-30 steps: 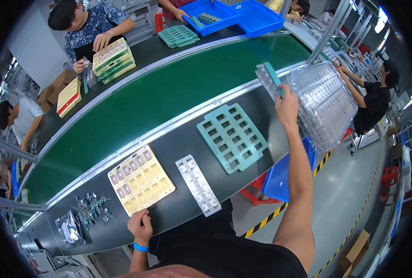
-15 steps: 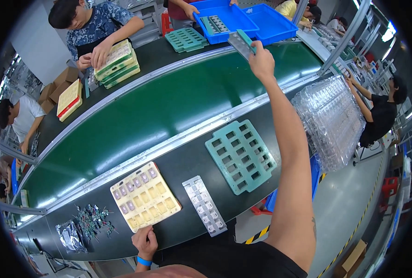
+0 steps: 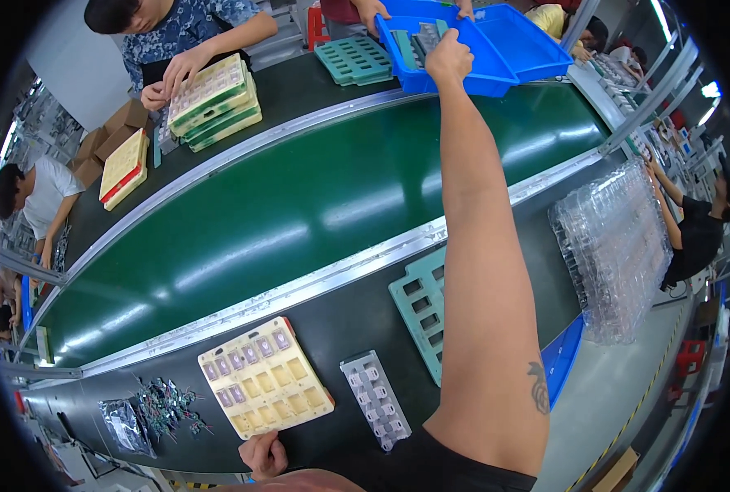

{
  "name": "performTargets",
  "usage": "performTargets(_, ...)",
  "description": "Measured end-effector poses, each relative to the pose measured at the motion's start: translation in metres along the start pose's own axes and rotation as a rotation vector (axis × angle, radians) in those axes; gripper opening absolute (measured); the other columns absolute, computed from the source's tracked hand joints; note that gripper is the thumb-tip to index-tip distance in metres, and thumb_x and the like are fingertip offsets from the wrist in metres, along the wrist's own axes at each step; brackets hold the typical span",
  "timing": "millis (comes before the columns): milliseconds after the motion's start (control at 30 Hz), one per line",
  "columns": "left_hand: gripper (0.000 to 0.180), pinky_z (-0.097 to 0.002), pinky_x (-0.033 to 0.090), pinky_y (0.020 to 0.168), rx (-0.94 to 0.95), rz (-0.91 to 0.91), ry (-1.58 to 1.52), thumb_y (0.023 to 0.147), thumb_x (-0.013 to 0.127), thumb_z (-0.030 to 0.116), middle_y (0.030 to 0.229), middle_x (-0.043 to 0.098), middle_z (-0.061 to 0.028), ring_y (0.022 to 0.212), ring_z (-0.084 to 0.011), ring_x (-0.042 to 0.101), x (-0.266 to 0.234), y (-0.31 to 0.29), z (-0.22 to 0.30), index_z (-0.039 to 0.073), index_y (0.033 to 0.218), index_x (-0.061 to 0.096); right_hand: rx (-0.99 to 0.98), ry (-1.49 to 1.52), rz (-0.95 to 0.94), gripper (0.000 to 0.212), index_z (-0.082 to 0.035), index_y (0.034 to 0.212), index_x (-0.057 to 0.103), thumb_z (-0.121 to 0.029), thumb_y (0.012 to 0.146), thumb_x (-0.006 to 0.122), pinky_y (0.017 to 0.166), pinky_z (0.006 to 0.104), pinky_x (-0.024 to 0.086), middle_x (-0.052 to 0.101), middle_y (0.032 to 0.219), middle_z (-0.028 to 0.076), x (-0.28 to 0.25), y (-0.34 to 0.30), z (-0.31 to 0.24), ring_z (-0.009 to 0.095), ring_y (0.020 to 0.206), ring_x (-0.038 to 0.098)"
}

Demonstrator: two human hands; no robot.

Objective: Assembling electronic components by placing them into a segmented tray and then into a fixture on a production line.

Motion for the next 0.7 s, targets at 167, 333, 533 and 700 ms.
performTargets(167, 0.024, -0.0337, 0.045, 0.053, -0.014, -0.027, 0.046, 0.072, 0.062, -0.005, 0.07, 0.064, -0.0107, 0.056, -0.0245, 0.061, -0.004, -0.004, 0.006, 0.004, 0.092, 0.069, -0.088, -0.023, -0.061, 0.049, -0.018, 0.128, 0.057, -0.035, 0.084, 0.069, 0.093, 0.0515, 0.051, 0.065, 0.119, 0.023, 0.027, 0.019, 0.016, 0.042, 0.112, 0.063)
performTargets(333, 0.022, -0.037, 0.054, 0.059, -0.084, -0.095, -0.048, 0.073, 0.065, -0.001, 0.077, 0.069, -0.0132, 0.064, -0.0289, 0.068, -0.008, -0.009, 0.002, 0.006, 0.094, 0.069, -0.313, -0.01, -0.12, 0.054, -0.021, 0.126, 0.066, -0.051, 0.082, 0.07, 0.091, 0.0472, 0.052, 0.069, 0.115, 0.021, 0.02, 0.012, 0.029, 0.039, 0.107, 0.065)
performTargets(533, 0.017, -0.0353, 0.051, 0.052, -0.001, -0.018, -0.022, 0.075, 0.068, -0.003, 0.076, 0.068, -0.0117, 0.059, -0.0269, 0.065, -0.007, 0.005, 0.0, 0.004, 0.09, 0.071, -0.541, 0.197, -0.276, 0.047, -0.014, 0.127, 0.066, -0.046, 0.093, 0.063, 0.081, 0.0334, 0.053, 0.071, 0.091, 0.013, -0.086, -0.093, 0.014, 0.023, 0.086, 0.068)
performTargets(700, 0.014, -0.0346, 0.051, 0.054, 0.008, 0.023, -0.245, 0.078, 0.067, -0.004, 0.076, 0.067, -0.0126, 0.06, -0.0277, 0.064, -0.005, 0.014, 0.002, 0.0, 0.091, 0.071, -0.662, 0.388, -0.49, 0.033, -0.008, 0.122, 0.067, -0.027, 0.096, 0.063, 0.088, 0.0321, 0.051, 0.067, 0.114, 0.013, -0.193, -0.267, 0.035, 0.022, 0.1, 0.066)
Point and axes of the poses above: each hand's wrist, its own y-axis towards the middle knuckle, its own x-axis out of the palm, z = x × y, the point moved 1 cm from there along y, towards the middle knuckle
